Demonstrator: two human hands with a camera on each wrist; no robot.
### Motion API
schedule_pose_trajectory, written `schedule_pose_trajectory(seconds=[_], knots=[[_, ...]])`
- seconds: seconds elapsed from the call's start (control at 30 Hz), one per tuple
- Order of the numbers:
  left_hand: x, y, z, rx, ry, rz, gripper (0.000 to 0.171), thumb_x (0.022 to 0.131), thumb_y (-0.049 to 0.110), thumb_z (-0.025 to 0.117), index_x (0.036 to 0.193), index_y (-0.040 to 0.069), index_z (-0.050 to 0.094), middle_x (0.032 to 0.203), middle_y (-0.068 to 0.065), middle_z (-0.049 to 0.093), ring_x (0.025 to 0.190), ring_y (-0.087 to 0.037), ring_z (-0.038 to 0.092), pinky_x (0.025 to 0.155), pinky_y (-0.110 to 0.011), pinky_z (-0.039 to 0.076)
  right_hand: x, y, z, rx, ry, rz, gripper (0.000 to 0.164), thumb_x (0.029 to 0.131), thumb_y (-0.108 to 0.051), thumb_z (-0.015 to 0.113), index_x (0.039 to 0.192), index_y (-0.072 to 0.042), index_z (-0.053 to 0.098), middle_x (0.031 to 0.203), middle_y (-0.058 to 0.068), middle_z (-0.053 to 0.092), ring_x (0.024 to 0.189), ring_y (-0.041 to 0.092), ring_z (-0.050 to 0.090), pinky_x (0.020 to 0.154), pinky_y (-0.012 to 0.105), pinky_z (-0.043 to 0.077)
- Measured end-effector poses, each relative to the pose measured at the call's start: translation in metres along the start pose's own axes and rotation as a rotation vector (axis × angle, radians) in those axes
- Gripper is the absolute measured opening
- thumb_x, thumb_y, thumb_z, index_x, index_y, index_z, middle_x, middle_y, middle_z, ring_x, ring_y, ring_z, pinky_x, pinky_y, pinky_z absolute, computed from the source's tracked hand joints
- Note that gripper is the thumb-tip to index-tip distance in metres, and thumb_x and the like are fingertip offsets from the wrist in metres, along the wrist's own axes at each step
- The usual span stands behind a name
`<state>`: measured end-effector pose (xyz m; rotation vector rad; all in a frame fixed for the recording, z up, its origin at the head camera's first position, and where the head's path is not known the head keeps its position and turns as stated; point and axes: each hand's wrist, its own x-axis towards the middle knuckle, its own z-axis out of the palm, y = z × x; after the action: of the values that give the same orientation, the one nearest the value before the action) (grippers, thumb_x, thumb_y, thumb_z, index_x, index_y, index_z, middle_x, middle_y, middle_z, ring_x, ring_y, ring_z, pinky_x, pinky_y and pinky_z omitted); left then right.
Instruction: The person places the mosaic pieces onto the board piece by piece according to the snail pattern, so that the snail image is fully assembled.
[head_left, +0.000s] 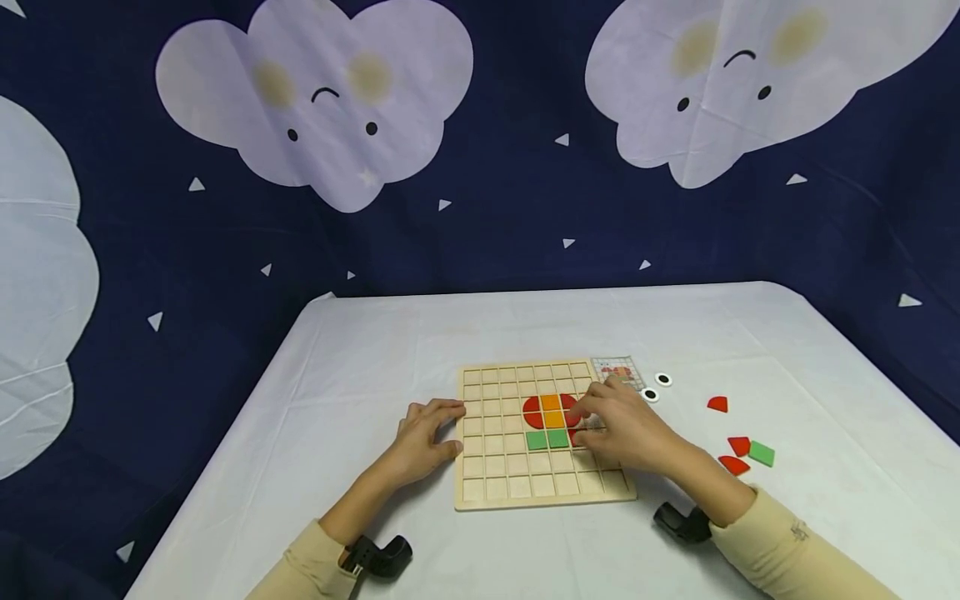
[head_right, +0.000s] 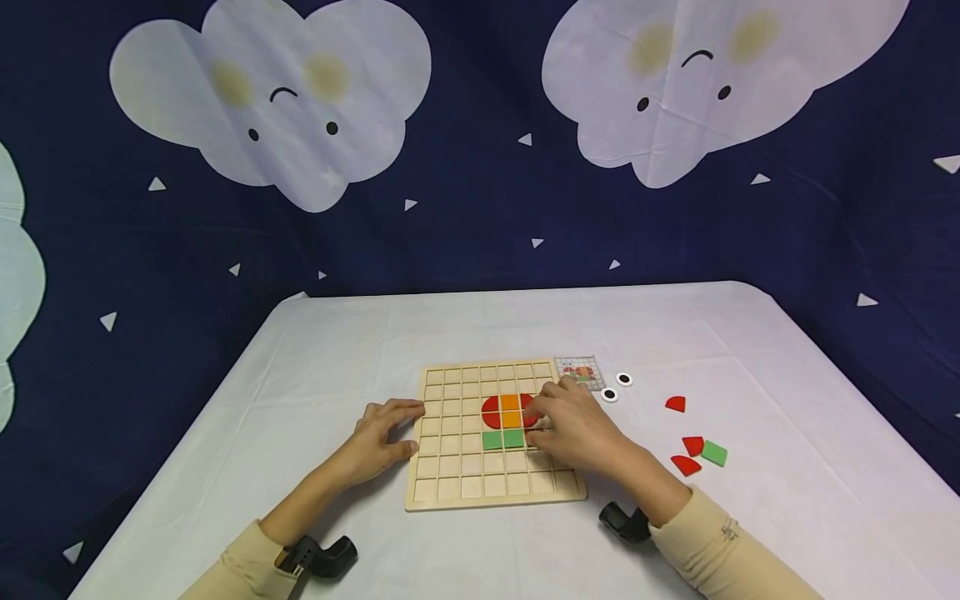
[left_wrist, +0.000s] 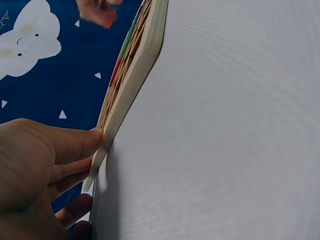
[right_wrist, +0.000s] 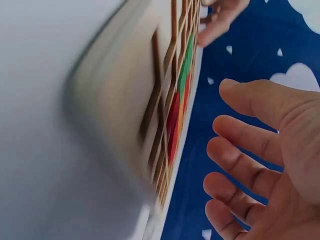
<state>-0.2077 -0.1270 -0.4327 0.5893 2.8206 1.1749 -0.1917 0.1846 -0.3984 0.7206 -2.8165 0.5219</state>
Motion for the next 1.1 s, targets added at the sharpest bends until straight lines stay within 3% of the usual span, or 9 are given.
schedule_pose_trajectory(seconds=[0.13,0.23,0.4,0.77,1.0,1.1], knots=[[0.000,0.000,0.000,0.003,0.002,-0.001,0.046,0.082,0.011,0.070,0.126,0.008,0.059,0.136,0.001,0.052,0.104,-0.017,0.037,0.086,-0.038,0.026,-0.022,0.018,-0.014,-0.036,0.043,0.072,0.021,0.074,-0.022,0.076,0.094,-0.016,0.072,0.091,-0.003,0.064,0.105,0.032,0.054,0.095,0.051,0.038],[0.000,0.000,0.000,0.005,0.001,-0.001,0.046,0.082,0.012,0.070,0.127,0.009,0.059,0.136,0.001,0.052,0.106,-0.018,0.037,0.087,-0.039,0.026,-0.041,0.034,-0.023,-0.083,0.093,0.094,0.023,0.072,-0.023,0.078,0.093,-0.016,0.072,0.088,-0.005,0.063,0.089,0.019,0.051,0.078,0.037,0.039],[0.001,-0.001,0.000,0.011,-0.001,-0.004,0.047,0.082,0.013,0.070,0.127,0.009,0.058,0.137,0.002,0.051,0.107,-0.019,0.037,0.087,-0.039,0.027,-0.070,0.057,-0.035,-0.137,0.165,0.133,0.025,0.068,-0.025,0.080,0.090,-0.016,0.072,0.082,-0.007,0.061,0.081,0.015,0.047,0.070,0.033,0.033],[0.001,0.000,-0.001,0.018,0.001,0.000,0.047,0.082,0.013,0.070,0.127,0.009,0.058,0.137,0.001,0.051,0.107,-0.018,0.037,0.085,-0.037,0.026,-0.117,0.089,-0.046,-0.197,0.137,0.286,0.028,0.067,-0.031,0.081,0.088,-0.016,0.072,0.079,-0.005,0.062,0.080,0.021,0.050,0.067,0.037,0.031],[0.000,0.001,-0.001,0.013,0.004,0.000,0.047,0.082,0.013,0.070,0.127,0.009,0.059,0.136,0.001,0.052,0.105,-0.017,0.037,0.086,-0.037,0.026,-0.132,0.099,-0.052,-0.228,0.039,0.373,0.033,0.069,-0.038,0.078,0.089,-0.014,0.072,0.088,0.005,0.067,0.082,0.027,0.052,0.068,0.043,0.034],[0.000,0.001,0.000,0.008,0.002,-0.001,0.047,0.082,0.012,0.070,0.127,0.008,0.059,0.136,0.001,0.052,0.105,-0.017,0.037,0.087,-0.038,0.026,-0.136,0.101,-0.053,-0.246,0.021,0.383,0.029,0.069,-0.038,0.078,0.086,-0.015,0.071,0.085,0.001,0.066,0.080,0.025,0.051,0.067,0.041,0.033]])
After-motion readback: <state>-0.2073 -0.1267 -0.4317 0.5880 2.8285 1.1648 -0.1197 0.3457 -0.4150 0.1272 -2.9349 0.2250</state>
